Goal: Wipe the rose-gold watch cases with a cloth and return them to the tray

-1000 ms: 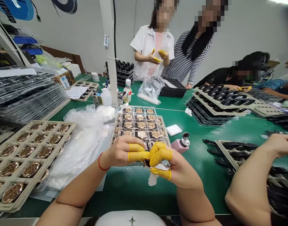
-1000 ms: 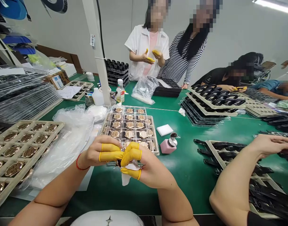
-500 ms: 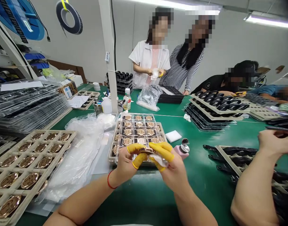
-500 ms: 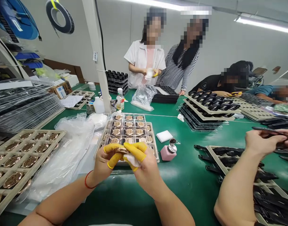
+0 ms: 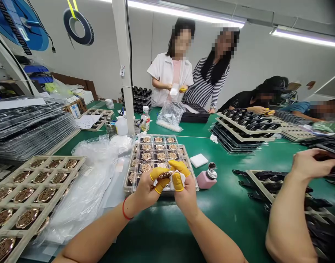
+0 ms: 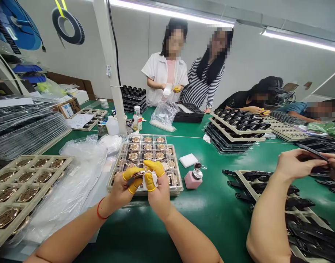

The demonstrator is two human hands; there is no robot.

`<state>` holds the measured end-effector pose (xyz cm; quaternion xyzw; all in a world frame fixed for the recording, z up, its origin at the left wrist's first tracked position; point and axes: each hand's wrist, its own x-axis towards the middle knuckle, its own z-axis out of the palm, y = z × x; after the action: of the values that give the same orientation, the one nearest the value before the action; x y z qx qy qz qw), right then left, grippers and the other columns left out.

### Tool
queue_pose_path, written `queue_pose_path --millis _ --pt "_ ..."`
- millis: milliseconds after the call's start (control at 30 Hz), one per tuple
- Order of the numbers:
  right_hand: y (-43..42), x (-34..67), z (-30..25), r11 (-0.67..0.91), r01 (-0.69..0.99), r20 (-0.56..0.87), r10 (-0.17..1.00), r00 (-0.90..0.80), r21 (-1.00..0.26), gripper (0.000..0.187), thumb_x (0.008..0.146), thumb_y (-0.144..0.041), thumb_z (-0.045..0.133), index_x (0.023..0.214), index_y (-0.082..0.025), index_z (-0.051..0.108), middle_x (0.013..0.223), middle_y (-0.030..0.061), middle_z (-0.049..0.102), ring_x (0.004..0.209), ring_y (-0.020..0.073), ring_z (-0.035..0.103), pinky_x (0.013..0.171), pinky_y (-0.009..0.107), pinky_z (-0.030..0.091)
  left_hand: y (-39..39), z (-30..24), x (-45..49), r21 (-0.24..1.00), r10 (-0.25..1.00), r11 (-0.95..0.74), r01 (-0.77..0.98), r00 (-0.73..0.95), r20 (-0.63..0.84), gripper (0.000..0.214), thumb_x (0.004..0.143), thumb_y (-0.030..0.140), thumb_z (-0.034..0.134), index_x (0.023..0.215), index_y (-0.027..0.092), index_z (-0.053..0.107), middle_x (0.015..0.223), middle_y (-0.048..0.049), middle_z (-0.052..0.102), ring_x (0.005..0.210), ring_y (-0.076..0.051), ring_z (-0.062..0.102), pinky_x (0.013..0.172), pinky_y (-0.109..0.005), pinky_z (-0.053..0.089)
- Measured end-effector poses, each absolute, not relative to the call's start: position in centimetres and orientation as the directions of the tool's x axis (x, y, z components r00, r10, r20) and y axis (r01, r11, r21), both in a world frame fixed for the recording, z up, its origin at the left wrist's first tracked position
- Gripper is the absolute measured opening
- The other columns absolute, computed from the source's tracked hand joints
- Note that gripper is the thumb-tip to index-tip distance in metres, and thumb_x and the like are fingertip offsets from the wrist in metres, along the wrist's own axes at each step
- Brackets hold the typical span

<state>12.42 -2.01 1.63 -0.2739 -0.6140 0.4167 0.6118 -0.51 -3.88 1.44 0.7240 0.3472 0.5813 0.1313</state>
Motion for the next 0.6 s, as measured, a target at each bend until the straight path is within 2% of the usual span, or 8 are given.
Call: queue_pose_path --millis 133,233,367,433,500,600 --pt "-1.0 11.8 0.8 0.233 -0.338 0.286 0.951 -0.116 -0.912 0.021 0.084 -0.043 0.059 0.083 -0.022 0.058 0.075 -0.0014 0.054 0.067 0.0136 0.049 0.065 0.026 0.043 -4.2 1.3 -0.3 0.576 0.751 -0.578 0.578 0.100 0.653 0.008 0.088 0.020 0.052 0.088 0.018 0.060 0.069 -0.0016 0.063 0.059 -0.014 0.057 0.056 -0.024 0.045" --pt "0.2 11.6 0.7 0.064 -0.395 0.159 0.964 -0.214 -0.917 0.024 0.079 -0.043 0.064 0.076 -0.022 0.052 0.069 -0.0040 0.049 0.061 0.0117 0.044 0.060 0.024 0.041 -4.1 1.4 -1.0 0.464 0.781 -0.501 0.730 0.150 0.606 0.015 0.087 0.018 0.047 0.093 0.018 0.060 0.075 -0.0040 0.065 0.066 -0.017 0.060 0.061 -0.026 0.046" --pt "1.0 12.1 1.4 0.005 -0.326 0.109 0.947 -0.303 -0.945 0.026 0.075 -0.042 0.067 0.072 -0.020 0.055 0.060 -0.0057 0.047 0.053 0.0099 0.042 0.051 0.022 0.035 -3.2 2.0 -2.5 0.231 0.793 -0.496 0.837 0.328 0.514 0.021 0.087 0.013 0.042 0.083 0.018 0.062 0.069 -0.0043 0.062 0.063 -0.018 0.058 0.058 -0.026 0.044" --pt "1.1 12.4 1.8 -0.018 -0.284 0.086 0.932 -0.351 -0.959 0.028 0.072 -0.042 0.071 0.068 -0.019 0.056 0.056 -0.0062 0.046 0.050 0.0090 0.041 0.049 0.022 0.033 -2.9 2.4 -2.9 0.185 0.774 -0.540 0.821 0.397 0.494 0.022 0.089 0.017 0.043 0.077 0.018 0.062 0.065 -0.0039 0.060 0.059 -0.017 0.055 0.056 -0.026 0.043" --pt "1.2 12.4 2.1 -0.042 -0.255 0.065 0.916 -0.396 -0.966 0.032 0.068 -0.045 0.073 0.064 -0.018 0.057 0.055 -0.0056 0.048 0.051 0.0095 0.043 0.050 0.022 0.035 -3.1 2.8 -2.7 0.295 0.739 -0.627 0.721 0.430 0.518 0.020 0.091 0.023 0.046 0.082 0.019 0.063 0.070 -0.0046 0.064 0.064 -0.018 0.058 0.060 -0.027 0.045" --pt "1.4 12.1 2.0 -0.073 -0.243 0.034 0.911 -0.410 -0.967 0.036 0.064 -0.048 0.076 0.062 -0.016 0.057 0.055 -0.0040 0.050 0.051 0.0101 0.044 0.049 0.022 0.036 -4.0 2.9 -1.5 0.626 0.723 -0.685 0.373 0.450 0.523 0.016 0.091 0.025 0.050 0.094 0.019 0.065 0.084 -0.0054 0.069 0.077 -0.018 0.064 0.071 -0.027 0.050"
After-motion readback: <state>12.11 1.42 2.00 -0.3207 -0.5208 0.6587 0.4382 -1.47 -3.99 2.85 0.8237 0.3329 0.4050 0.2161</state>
